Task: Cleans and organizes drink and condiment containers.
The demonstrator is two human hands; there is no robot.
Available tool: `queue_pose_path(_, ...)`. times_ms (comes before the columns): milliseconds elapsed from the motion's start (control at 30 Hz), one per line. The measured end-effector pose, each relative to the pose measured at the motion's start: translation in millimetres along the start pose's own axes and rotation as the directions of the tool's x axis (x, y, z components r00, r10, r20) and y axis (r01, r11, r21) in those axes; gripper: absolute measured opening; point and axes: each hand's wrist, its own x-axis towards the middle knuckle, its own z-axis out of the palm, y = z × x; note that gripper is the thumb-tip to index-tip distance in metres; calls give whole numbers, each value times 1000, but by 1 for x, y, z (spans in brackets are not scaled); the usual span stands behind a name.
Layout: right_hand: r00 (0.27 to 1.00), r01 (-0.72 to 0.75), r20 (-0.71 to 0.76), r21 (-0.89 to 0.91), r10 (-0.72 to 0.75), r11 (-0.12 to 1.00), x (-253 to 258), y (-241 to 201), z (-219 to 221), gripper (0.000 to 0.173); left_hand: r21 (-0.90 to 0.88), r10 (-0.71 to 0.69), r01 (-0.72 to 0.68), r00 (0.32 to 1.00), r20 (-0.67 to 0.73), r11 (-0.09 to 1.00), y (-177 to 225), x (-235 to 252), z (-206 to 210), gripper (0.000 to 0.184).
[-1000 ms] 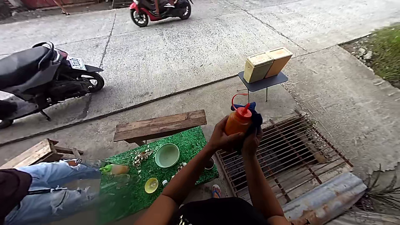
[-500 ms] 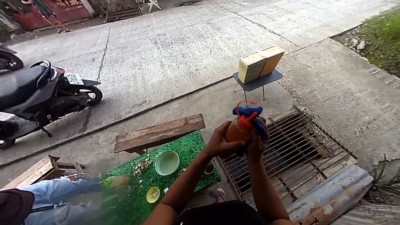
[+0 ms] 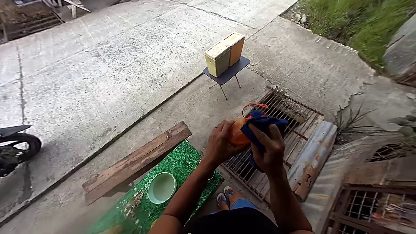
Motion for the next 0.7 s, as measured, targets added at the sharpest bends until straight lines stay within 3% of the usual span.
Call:
queue_pose_path(67, 999, 35, -8, -74, -36, 997, -7, 1, -8, 30, -31, 58, -58, 998, 4, 998, -3, 2, 12, 74)
queue_pose_path(167, 980, 41, -198, 34, -34, 999, -29, 12, -6, 22, -242, 84, -76, 996, 20, 967, -6, 5, 37, 79)
queue_pose_path(267, 922, -97, -339, 262, 186, 960, -48, 30, -2, 18, -524, 84, -22, 992, 95, 851, -3, 9, 53, 74)
queue_pose_path(333, 877, -215, -267, 525, 400, 823, -52, 41, 0, 22, -634, 115, 28, 976, 183, 773, 0, 15, 61, 76)
queue_pose_path(400, 847, -318, -101, 691, 522, 649, -49, 51, 0, 36, -710, 156, 82, 952, 264, 700, 2, 22, 68, 76)
queue_pose_path(467, 871, -369, 58, 733, 488, 571, -36, 66, -7, 66, -769, 197, 139, 925, 326, 624, 2, 30, 75, 71)
queue_pose_path(500, 897, -362, 112, 740, 428, 566, -27, 75, -13, 69, -789, 207, 177, 910, 359, 589, 1, 36, 79, 71)
queue_pose_path(600, 947, -300, 170, 772, 273, 561, 4, 104, -22, 59, -815, 220, 264, 879, 424, 515, 0, 61, 90, 73)
queue_pose_path(700, 967, -234, 129, 792, 220, 563, 18, 137, -19, 52, -815, 226, 275, 871, 436, 511, 0, 87, 107, 74)
